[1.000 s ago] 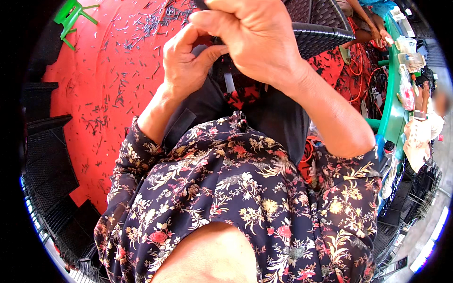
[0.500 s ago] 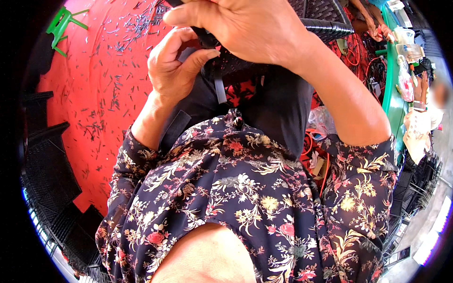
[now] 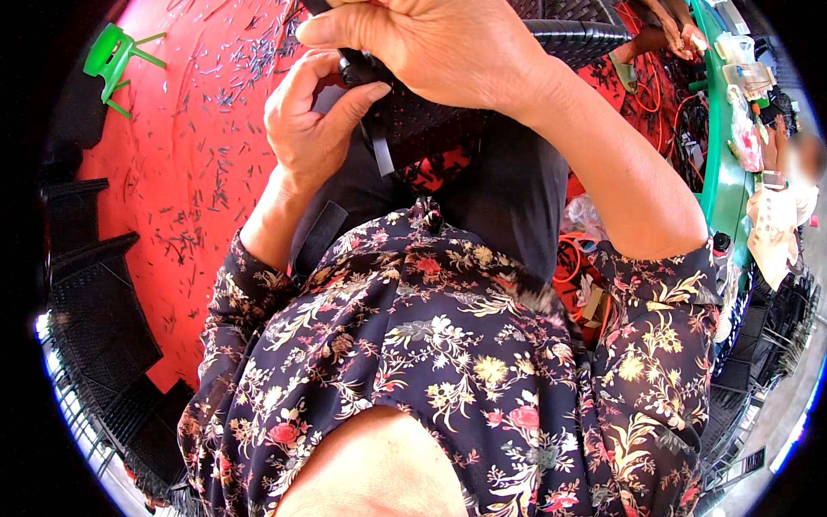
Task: The person weaves black plastic strips into a furniture frame, trimming strips with a knife, tapping them with a hammer, and pulling them tight with pliers.
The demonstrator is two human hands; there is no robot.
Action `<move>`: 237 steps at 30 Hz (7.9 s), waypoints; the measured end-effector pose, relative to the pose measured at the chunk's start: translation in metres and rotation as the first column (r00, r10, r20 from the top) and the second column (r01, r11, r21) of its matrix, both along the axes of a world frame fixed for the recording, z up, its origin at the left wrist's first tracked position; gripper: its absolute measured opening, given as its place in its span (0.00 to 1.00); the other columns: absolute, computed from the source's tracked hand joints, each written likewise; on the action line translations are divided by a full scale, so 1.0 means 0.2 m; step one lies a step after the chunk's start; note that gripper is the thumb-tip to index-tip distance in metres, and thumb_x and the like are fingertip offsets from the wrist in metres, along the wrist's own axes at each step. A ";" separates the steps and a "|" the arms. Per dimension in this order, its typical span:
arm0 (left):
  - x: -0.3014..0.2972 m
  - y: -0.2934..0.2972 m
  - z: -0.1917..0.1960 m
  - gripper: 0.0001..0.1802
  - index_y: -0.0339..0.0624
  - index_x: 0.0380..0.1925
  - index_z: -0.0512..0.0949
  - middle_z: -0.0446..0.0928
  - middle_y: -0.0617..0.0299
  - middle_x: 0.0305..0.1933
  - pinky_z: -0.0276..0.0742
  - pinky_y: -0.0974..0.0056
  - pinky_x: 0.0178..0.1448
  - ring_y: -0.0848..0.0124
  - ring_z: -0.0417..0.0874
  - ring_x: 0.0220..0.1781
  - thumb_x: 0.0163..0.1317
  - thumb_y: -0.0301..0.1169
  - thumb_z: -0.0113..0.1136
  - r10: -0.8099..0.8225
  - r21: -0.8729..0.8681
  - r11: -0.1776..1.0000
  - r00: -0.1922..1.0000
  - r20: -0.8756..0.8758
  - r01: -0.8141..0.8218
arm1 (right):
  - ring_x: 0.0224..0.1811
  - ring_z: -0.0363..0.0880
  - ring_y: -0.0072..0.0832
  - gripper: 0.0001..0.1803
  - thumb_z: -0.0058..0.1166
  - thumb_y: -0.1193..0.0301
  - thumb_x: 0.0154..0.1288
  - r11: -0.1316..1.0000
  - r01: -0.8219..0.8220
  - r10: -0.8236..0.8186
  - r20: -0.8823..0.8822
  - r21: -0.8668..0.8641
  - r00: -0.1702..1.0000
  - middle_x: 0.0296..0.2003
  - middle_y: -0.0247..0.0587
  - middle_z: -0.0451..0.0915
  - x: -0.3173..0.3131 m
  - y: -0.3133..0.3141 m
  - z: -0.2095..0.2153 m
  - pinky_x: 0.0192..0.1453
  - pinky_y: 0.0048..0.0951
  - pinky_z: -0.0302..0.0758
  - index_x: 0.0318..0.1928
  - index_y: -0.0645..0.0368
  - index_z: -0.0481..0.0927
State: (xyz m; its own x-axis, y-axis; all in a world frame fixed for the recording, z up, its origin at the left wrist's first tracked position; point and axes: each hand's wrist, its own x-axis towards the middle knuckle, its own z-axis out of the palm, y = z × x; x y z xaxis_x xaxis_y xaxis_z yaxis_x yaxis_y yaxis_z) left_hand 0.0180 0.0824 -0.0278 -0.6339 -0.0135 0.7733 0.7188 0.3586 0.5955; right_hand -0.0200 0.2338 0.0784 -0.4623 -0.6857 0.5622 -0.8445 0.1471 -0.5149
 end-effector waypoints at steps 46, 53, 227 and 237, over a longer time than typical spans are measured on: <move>0.04 0.06 0.02 0.17 0.36 0.28 0.71 0.73 0.55 0.26 0.72 0.63 0.29 0.58 0.76 0.25 0.46 0.28 0.71 0.004 0.111 0.994 0.996 -0.085 0.006 | 0.25 0.74 0.50 0.14 0.59 0.71 0.52 0.940 -0.080 0.139 -0.157 0.332 0.978 0.18 0.56 0.69 -0.21 -0.27 0.07 0.31 0.42 0.68 0.18 0.66 0.70; 0.08 0.06 0.02 0.15 0.34 0.33 0.75 0.76 0.61 0.28 0.71 0.73 0.35 0.76 0.75 0.29 0.50 0.27 0.72 0.026 0.130 0.991 0.999 -0.034 -0.022 | 0.22 0.76 0.45 0.11 0.58 0.72 0.48 0.780 -0.059 -0.044 0.148 0.623 0.988 0.17 0.55 0.73 -0.20 -0.30 0.09 0.30 0.41 0.71 0.17 0.65 0.73; 0.01 -0.20 0.05 0.05 0.42 0.24 0.74 0.72 0.62 0.29 0.73 0.60 0.30 0.62 0.75 0.30 0.47 0.27 0.60 0.029 -0.095 0.994 0.983 -0.181 -0.047 | 0.30 0.80 0.21 0.14 0.68 0.83 0.41 0.847 -0.513 -0.070 0.986 0.139 0.150 0.28 0.36 0.81 -0.44 -0.25 -0.22 0.36 0.22 0.77 0.30 0.61 0.77; -0.01 -0.24 0.09 0.13 0.43 0.35 0.80 0.78 0.59 0.38 0.76 0.60 0.34 0.61 0.79 0.34 0.45 0.24 0.64 -0.118 -0.107 0.989 0.984 -0.137 0.103 | 0.30 0.70 0.13 0.07 0.63 0.76 0.49 0.764 -0.548 0.062 0.806 0.342 0.589 0.25 0.28 0.77 -0.42 -0.20 -0.17 0.33 0.22 0.70 0.29 0.64 0.80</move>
State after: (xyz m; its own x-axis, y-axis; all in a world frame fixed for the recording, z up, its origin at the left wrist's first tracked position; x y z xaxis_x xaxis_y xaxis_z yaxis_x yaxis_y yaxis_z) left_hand 0.0164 0.0353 -0.0095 -0.5107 0.1319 0.8496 0.8321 0.3245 0.4498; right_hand -0.1032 0.1946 0.0437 -0.2309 -0.9135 -0.3350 -0.2721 0.3912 -0.8792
